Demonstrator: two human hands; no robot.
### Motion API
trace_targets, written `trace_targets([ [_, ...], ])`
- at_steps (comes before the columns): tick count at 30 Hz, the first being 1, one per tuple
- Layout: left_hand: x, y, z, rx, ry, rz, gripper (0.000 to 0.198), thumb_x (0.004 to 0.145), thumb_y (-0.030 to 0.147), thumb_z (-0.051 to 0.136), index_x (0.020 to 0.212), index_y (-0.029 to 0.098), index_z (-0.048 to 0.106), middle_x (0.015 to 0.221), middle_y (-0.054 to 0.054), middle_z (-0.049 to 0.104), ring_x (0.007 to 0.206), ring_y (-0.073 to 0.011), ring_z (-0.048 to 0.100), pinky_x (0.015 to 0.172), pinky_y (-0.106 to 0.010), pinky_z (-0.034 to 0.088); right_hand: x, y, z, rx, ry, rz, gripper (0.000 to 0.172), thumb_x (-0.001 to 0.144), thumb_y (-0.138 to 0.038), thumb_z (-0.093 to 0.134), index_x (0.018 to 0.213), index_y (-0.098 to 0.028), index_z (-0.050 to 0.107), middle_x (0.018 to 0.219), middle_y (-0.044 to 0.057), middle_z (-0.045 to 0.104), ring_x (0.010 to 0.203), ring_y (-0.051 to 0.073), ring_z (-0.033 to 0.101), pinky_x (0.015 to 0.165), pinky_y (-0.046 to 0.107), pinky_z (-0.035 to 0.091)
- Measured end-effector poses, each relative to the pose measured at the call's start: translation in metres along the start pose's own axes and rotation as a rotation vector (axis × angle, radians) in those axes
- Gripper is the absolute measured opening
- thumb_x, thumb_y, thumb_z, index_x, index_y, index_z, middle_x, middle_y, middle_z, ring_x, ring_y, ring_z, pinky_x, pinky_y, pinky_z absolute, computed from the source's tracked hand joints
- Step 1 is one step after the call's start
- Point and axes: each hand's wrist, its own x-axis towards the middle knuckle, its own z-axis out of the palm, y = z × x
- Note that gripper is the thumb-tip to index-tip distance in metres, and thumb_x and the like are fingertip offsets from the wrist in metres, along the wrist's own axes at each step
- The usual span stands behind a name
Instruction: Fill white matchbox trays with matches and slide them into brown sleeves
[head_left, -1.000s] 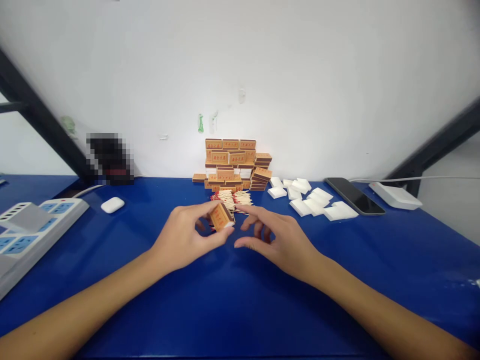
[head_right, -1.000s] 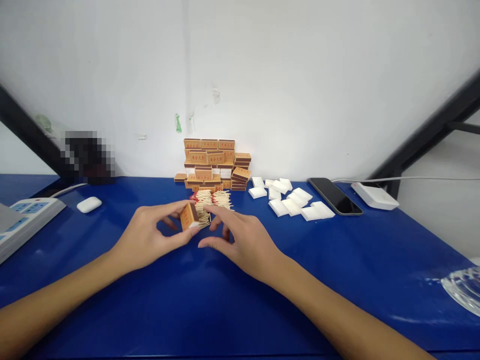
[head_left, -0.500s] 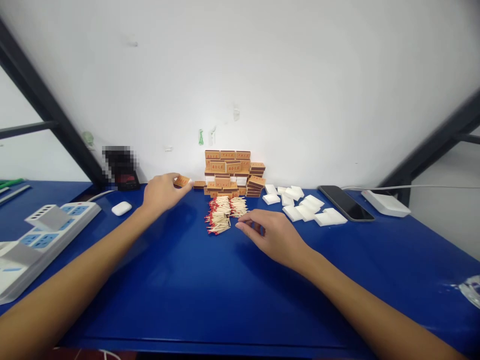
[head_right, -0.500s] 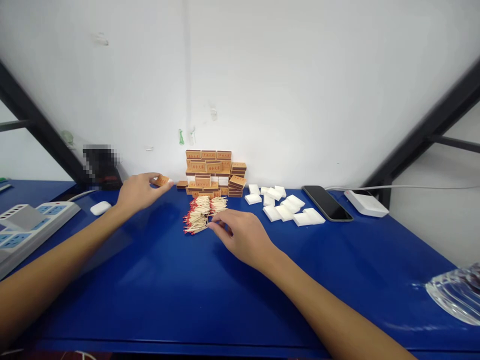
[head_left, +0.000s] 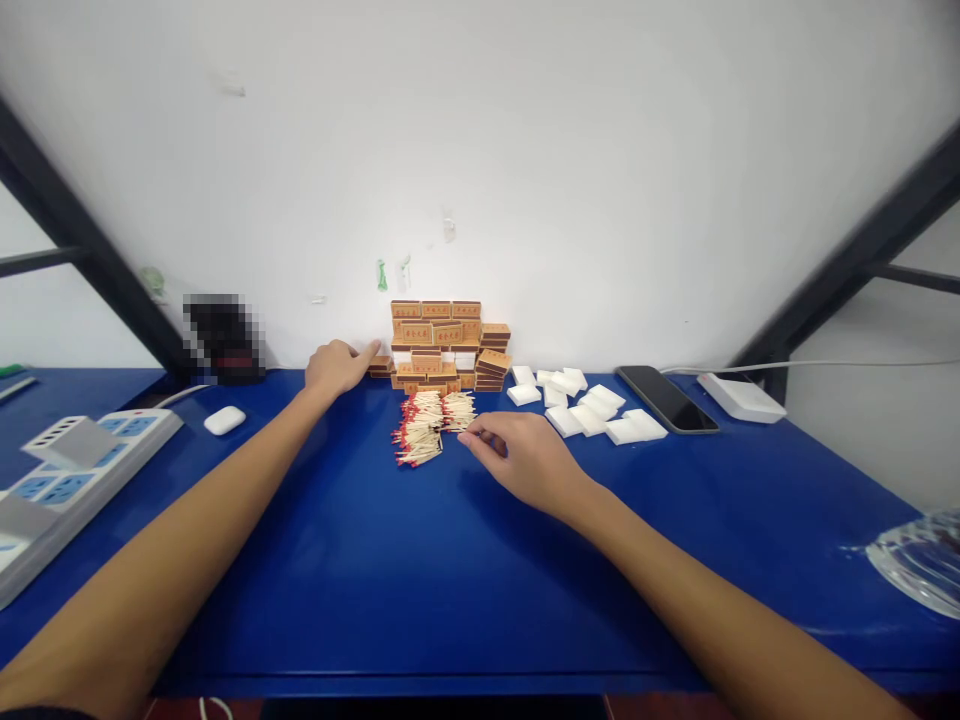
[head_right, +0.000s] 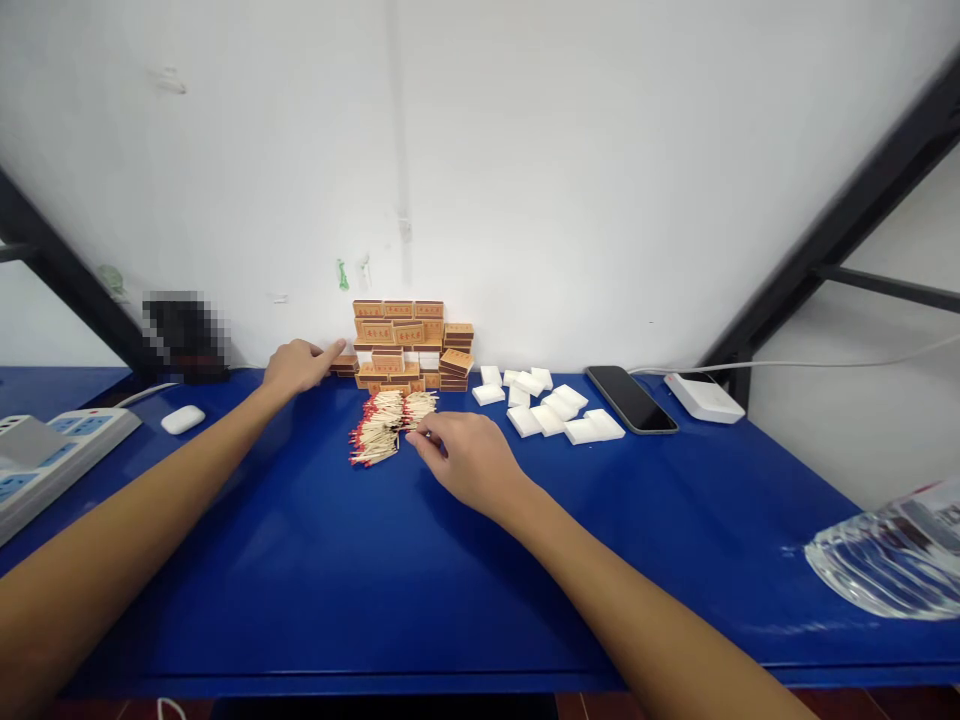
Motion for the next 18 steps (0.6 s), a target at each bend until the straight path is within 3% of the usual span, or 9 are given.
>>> trace_targets([
  [4, -0.002, -0.011, -0.001, -0.053, -0.041, 0.056, 0.055, 0.088, 0.066, 0.059, 0.094, 0.017, 0.083, 0.089, -0.014, 0.081, 0.09, -0.0317, 0.074, 0.078, -0.035, 0.052, -0.001, 0.001, 0.001, -0.006, 0.001, -0.012, 0.032, 0.101, -0.03, 0.058, 0.071, -0.021, 0.057, 0.067, -0.001, 0.061, 0.06, 0.013, 0.05, 0.06, 0.029, 0.03],
  [9, -0.007, -0.012, 0.007, -0.132, -0.071, 0.133, 0.047, 0.089, 0.059, 0.066, 0.103, 0.018, 0.082, 0.098, -0.011, 0.082, 0.088, -0.0252, 0.075, 0.075, -0.03, 0.052, 0.0, 0.001, 0.002, 0.037, -0.073, -0.027, 0.022, 0.1, -0.027, 0.058, 0.081, -0.02, 0.066, 0.073, 0.0, 0.068, 0.065, 0.014, 0.057, 0.062, 0.027, 0.035],
  [14, -0.01, -0.007, 0.009, -0.114, -0.039, 0.157, 0.044, 0.087, 0.059, 0.07, 0.103, 0.019, 0.082, 0.101, -0.011, 0.082, 0.093, -0.0279, 0.075, 0.074, -0.032, 0.052, 0.002, 0.005, 0.003, 0.018, -0.121, -0.041, 0.018, 0.1, -0.025, 0.06, 0.085, -0.02, 0.07, 0.077, 0.001, 0.072, 0.067, 0.014, 0.061, 0.064, 0.026, 0.038],
  [18, -0.022, -0.012, -0.003, -0.036, 0.001, 0.174, 0.057, 0.091, 0.067, 0.06, 0.108, 0.017, 0.081, 0.103, -0.014, 0.081, 0.098, -0.0334, 0.074, 0.077, -0.035, 0.052, 0.004, 0.014, 0.0, -0.047, -0.094, -0.005, 0.019, 0.1, -0.027, 0.059, 0.087, -0.021, 0.072, 0.075, 0.001, 0.072, 0.065, 0.015, 0.061, 0.062, 0.027, 0.037],
])
